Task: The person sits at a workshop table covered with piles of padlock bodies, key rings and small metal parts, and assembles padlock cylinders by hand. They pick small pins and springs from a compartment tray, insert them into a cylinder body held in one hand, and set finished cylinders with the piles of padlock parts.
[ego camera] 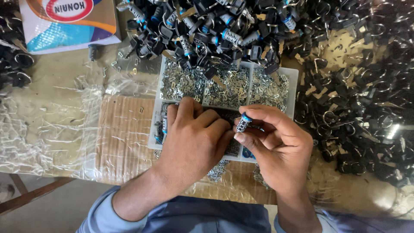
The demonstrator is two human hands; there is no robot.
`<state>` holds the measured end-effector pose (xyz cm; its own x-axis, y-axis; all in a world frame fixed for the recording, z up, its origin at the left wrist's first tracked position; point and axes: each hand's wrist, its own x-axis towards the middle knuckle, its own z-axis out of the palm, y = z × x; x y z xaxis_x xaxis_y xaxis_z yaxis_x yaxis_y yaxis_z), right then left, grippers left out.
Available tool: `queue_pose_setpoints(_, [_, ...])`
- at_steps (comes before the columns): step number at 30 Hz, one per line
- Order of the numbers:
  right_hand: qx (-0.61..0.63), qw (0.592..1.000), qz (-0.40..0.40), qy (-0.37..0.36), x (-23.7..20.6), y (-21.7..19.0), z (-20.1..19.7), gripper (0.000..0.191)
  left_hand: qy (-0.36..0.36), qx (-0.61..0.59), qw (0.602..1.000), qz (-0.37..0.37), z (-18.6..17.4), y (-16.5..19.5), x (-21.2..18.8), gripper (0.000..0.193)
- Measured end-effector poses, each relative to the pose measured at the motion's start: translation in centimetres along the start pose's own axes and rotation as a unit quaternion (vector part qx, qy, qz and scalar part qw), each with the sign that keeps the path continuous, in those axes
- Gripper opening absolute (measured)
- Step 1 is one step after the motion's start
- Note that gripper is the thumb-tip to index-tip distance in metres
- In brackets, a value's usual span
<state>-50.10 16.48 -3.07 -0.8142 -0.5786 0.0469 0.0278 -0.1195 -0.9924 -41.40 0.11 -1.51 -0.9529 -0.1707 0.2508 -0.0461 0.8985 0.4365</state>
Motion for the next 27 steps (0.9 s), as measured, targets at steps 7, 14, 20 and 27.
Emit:
queue_pose_setpoints(7, [-0.008,1.0,0.009,0.008,-0.1,0.2,-0.3,0.04,0.06,-0.105,0.993,0.003,-0.1,-0.2,-0.7,0.016])
queue_pose_setpoints(14, [-0.009,1.0,0.005,0.01,-0.2,0.5,-0.7,0.038,0.115,-0.204,0.972,-0.01,-0.4,-0.2,-0.6,0.022])
queue_pose_setpoints(20, [-0.019,1.0,0.0,-0.011,-0.4,0.6,-1.1,0.037,0.121,-0.24,0.963,-0.007,-0.3,0.1,-0.7,0.023])
queue_pose_setpoints(27, [0.002,1.0,0.005,-0.018,-0.8,0.8,-1.4,0.035,0.122,-0.279,0.952,-0.005,-0.4,0.3,-1.3,0.021])
